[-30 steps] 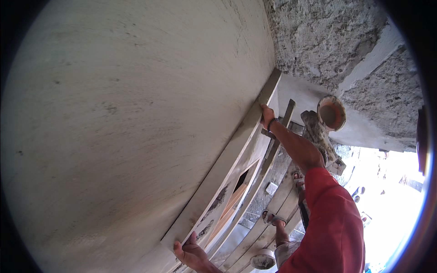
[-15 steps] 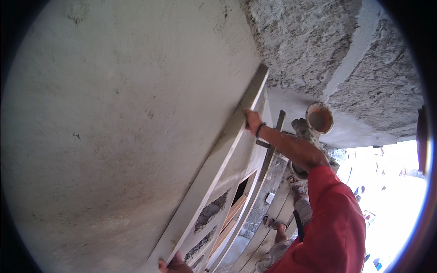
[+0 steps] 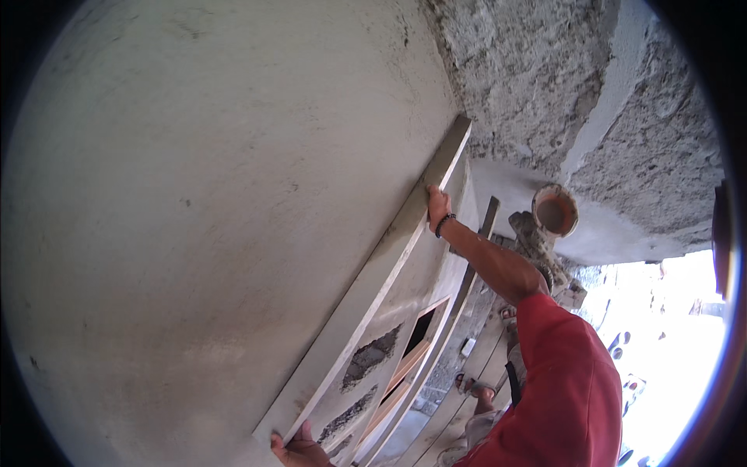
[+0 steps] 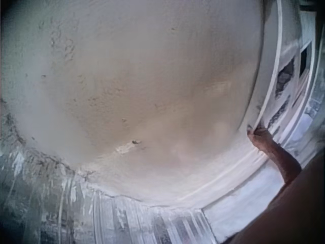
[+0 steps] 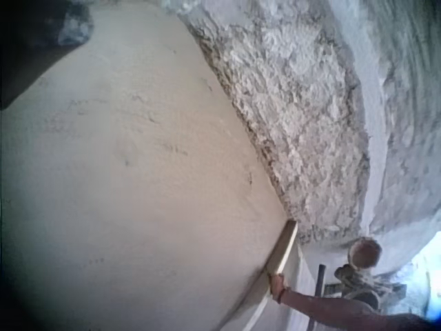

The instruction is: The person smooths plaster on a wall using a long straight-edge tool, then scoops more plaster from a bucket with a trowel and applies it to the wall surface.

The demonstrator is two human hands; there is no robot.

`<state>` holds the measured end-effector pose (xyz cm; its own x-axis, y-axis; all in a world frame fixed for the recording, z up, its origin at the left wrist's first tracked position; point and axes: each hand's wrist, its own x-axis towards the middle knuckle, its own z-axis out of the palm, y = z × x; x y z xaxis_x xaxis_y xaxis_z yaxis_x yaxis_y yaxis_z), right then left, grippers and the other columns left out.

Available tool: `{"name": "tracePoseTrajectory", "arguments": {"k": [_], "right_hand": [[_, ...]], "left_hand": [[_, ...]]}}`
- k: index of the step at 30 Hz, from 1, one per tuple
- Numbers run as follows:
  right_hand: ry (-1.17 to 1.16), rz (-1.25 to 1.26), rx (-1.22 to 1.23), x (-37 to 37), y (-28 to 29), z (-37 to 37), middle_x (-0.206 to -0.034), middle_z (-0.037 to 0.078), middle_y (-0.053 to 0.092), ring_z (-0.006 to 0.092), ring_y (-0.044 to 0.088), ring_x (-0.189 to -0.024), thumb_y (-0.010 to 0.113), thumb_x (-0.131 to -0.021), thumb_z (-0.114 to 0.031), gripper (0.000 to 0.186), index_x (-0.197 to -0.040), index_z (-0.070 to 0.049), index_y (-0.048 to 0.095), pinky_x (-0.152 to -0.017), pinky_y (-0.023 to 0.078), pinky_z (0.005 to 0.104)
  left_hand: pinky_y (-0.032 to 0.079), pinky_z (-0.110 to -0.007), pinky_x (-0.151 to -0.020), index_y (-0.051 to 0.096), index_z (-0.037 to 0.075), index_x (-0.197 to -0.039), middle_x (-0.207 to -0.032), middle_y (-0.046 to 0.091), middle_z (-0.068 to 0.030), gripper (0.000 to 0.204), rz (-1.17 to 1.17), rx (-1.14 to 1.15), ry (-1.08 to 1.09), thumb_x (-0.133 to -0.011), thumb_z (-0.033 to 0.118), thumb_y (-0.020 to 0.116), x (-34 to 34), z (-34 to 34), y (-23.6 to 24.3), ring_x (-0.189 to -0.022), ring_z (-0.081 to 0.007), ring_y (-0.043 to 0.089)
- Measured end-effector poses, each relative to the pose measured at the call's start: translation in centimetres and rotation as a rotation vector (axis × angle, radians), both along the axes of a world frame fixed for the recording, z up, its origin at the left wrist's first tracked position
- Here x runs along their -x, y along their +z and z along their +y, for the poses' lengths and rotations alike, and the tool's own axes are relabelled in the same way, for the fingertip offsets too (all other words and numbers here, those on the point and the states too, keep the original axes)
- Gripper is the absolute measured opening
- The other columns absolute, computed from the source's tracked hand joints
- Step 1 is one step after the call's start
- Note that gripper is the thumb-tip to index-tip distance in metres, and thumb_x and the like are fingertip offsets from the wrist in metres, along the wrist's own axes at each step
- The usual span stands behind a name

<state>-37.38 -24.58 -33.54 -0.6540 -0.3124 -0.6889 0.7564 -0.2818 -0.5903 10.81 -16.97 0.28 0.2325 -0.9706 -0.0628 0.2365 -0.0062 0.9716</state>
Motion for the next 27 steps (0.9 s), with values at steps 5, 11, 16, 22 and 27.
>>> {"name": "tracePoseTrajectory", "arguments": {"k": [5,11,16,22,27], "right_hand": [[0.047,0.173,0.001,-1.3,6.0,0.3,-0.080,0.015,0.059,0.0242,0.058,-0.065,0.053,-0.080,-0.037,0.047,-0.101,0.004,0.049,-0.050,0.046,0.0396],[-0.006,0.254,0.000,-3.4,13.6,0.2,-0.092,0.017,0.060,0.0255,0.062,-0.075,0.056,-0.081,-0.032,0.047,-0.106,0.007,0.049,-0.067,0.052,0.0390],[0.006,0.335,-0.014,-5.5,19.6,0.3,-0.082,0.017,0.059,0.0255,0.060,-0.066,0.053,-0.082,-0.034,0.048,-0.104,0.008,0.046,-0.052,0.048,0.0388],[-0.006,0.436,0.057,-6.1,23.7,0.7,-0.089,0.021,0.058,0.0271,0.061,-0.074,0.055,-0.082,-0.032,0.051,-0.105,0.011,0.043,-0.059,0.052,0.0396],[-0.010,0.507,0.079,-6.3,27.9,1.3,-0.092,0.023,0.057,0.0273,0.062,-0.077,0.056,-0.081,-0.031,0.054,-0.107,0.013,0.040,-0.059,0.053,0.0391]], "left_hand": [[0.046,-0.052,-0.092,0.053,-0.001,-0.119,-0.120,0.058,-0.0183,0.048,0.049,0.049,-0.058,-0.083,0.030,0.061,-5.3,-0.5,2.2,-0.109,-0.0336,0.057],[0.042,-0.057,-0.097,0.049,-0.005,-0.122,-0.124,0.054,-0.0229,0.050,0.108,0.046,-0.050,-0.083,0.023,0.061,-5.8,0.8,7.5,-0.117,-0.0405,0.051],[0.040,-0.060,-0.099,0.045,-0.006,-0.125,-0.127,0.051,-0.0253,0.051,0.159,0.063,-0.102,-0.084,0.021,0.060,-9.5,0.9,9.4,-0.121,-0.0429,0.047],[0.043,-0.057,-0.097,0.045,-0.005,-0.126,-0.127,0.052,-0.0248,0.051,0.228,0.086,-0.152,-0.083,0.018,0.060,-12.1,1.2,10.6,-0.118,-0.0407,0.050],[0.046,-0.054,-0.094,0.046,-0.004,-0.126,-0.127,0.053,-0.0236,0.051,0.304,0.058,-0.201,-0.082,0.016,0.062,-13.8,0.9,11.4,-0.115,-0.0392,0.053]]}}
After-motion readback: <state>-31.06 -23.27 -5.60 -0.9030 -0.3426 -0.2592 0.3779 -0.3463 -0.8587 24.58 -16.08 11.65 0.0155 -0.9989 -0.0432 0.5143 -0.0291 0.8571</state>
